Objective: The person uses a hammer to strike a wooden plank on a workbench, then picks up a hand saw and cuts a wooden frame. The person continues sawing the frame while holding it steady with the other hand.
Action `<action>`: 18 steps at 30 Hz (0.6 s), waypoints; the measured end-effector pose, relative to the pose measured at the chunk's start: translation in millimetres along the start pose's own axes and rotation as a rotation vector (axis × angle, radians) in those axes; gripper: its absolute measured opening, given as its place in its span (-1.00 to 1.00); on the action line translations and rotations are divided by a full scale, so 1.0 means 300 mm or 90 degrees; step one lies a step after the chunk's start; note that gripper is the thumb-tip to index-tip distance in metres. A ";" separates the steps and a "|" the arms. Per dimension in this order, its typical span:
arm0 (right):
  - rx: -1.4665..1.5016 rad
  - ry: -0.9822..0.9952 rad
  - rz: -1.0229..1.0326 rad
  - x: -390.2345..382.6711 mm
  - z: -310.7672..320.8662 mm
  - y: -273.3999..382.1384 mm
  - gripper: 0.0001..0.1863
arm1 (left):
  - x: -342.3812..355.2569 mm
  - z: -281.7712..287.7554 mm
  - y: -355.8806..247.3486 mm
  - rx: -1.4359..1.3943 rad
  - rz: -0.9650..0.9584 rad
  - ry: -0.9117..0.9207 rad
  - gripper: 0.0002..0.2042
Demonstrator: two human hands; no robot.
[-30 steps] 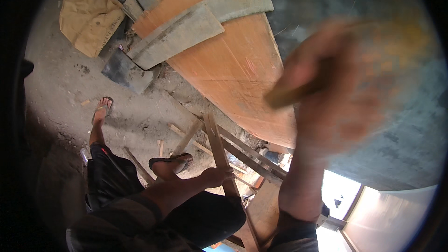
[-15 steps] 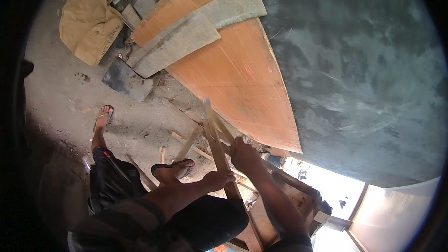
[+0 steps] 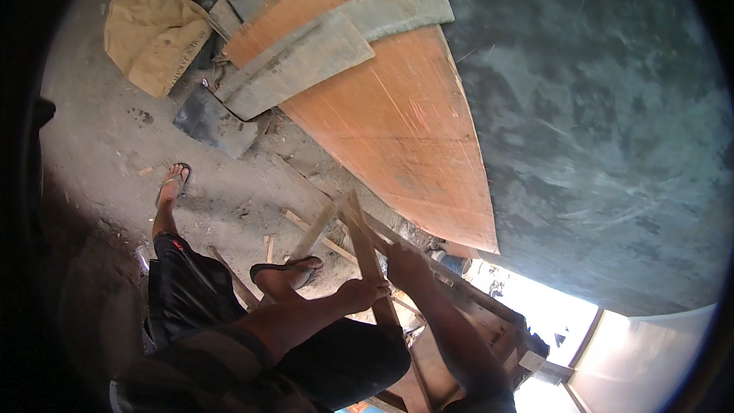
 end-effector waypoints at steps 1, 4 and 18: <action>0.182 0.029 -0.142 -0.005 -0.139 -0.036 -0.72 | -0.023 -0.017 -0.009 -0.029 0.016 0.009 -0.63; 0.196 -0.079 -0.118 0.027 -0.186 -0.071 -0.72 | -0.005 -0.009 -0.011 -0.075 0.051 -0.009 -0.67; 0.456 -0.519 0.320 -0.063 0.643 0.057 -0.72 | 0.002 -0.021 0.009 -0.033 0.061 -0.031 -0.63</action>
Point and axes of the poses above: each hand's wrist, its own x-axis towards the middle knuckle, its own z-axis out of the back of the hand, y = z × x, the point moved 3 cm from there along x, towards the middle knuckle, and after that the axes turned 5 degrees about -y, right-handed, at the moved point
